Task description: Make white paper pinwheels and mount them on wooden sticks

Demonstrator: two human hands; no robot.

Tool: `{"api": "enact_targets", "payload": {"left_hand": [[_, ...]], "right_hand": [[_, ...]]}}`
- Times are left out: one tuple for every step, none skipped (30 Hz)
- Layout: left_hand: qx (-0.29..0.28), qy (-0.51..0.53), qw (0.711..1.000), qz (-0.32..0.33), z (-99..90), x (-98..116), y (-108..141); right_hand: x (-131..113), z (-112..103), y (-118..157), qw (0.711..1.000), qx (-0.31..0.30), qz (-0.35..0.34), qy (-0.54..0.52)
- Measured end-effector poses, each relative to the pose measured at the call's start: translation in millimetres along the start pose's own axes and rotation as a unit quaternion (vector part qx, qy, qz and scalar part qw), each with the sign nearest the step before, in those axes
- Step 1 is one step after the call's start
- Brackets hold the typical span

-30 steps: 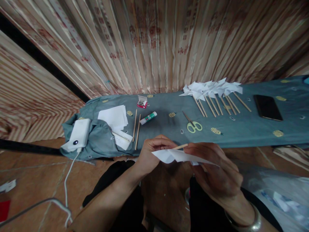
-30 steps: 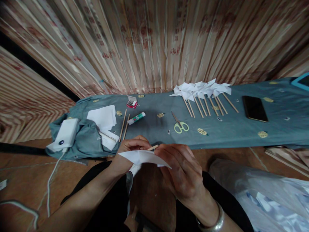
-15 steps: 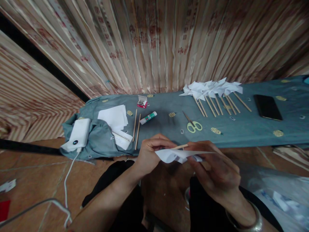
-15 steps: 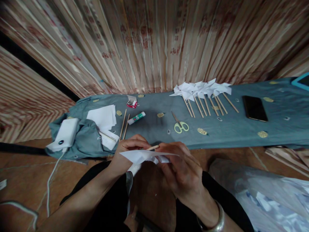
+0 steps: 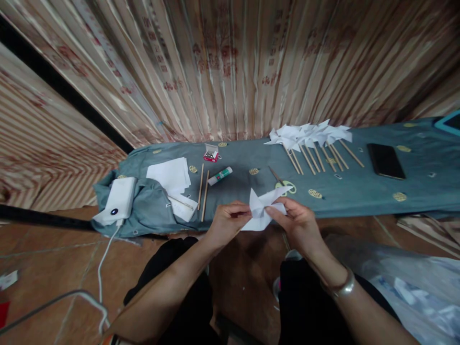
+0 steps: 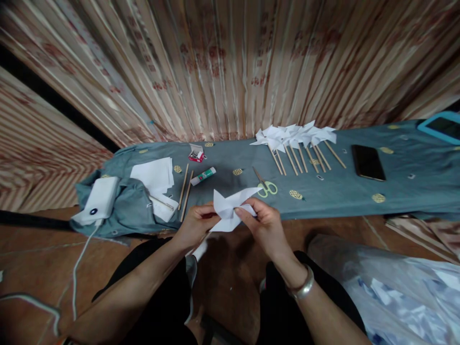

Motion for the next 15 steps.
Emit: {"api": "enact_targets", "payload": {"left_hand": [[0.007, 0.005, 1.0, -0.008, -1.0, -4, -1], [0.012, 0.012, 1.0, -0.016, -1.6, -8, -2], [0.015, 0.018, 0.999, -0.022, -2.1, -11, -3], [0.018, 0.022, 0.999, -0.026, -2.6, -14, -4], [0.024, 0.025, 0.999, -0.027, -4.0, -17, -5], [0.034, 0.025, 0.999, -0.025, -6.3, -20, -6], [0.044, 0.028, 0.998, -0.025, -8.4, -23, -6], [0.051, 0.034, 0.998, -0.027, -10.2, -27, -7], [0.055, 0.039, 0.997, -0.031, -11.3, -32, -7], [0.064, 0.044, 0.996, -0.034, -13.3, -36, -7], [0.071, 0.042, 0.996, -0.038, -14.9, -40, -6], [0.076, 0.037, 0.996, -0.038, -16.5, -43, -6], [0.083, 0.029, 0.996, -0.034, -18.5, -44, -5], [0.088, 0.021, 0.996, -0.028, -20.2, -44, -4], [0.089, 0.017, 0.996, -0.024, -21.3, -45, -3]], "right_hand": [[8, 1, -3, 0.999, -0.002, 0.02, -0.034], [15, 3, -5, 0.997, -0.003, 0.041, -0.066], [20, 5, -8, 0.994, -0.004, 0.056, -0.091], [25, 8, -10, 0.991, -0.005, 0.07, -0.11], [28, 10, -11, 0.989, -0.007, 0.08, -0.124], [31, 12, -13, 0.987, -0.007, 0.087, -0.131], [33, 14, -14, 0.986, -0.008, 0.094, -0.135], [35, 15, -15, 0.986, -0.008, 0.098, -0.136], [37, 16, -16, 0.986, -0.01, 0.103, -0.135], [39, 17, -17, 0.985, -0.015, 0.107, -0.132], [41, 18, -19, 0.985, -0.024, 0.11, -0.129], [43, 20, -20, 0.985, -0.037, 0.116, -0.125], [45, 22, -22, 0.984, -0.053, 0.123, -0.12], [47, 24, -23, 0.983, -0.069, 0.13, -0.113], [49, 27, -25, 0.982, -0.088, 0.136, -0.102]]}}
Point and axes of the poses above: each hand's wrist, its own y-axis away from the middle knuckle, its own z-axis out of the palm, x = y × z, the point moved 9 cm from there along -y, towards the middle knuckle, and after that the axes turned 6 degrees about -x, right-handed, at the moved point
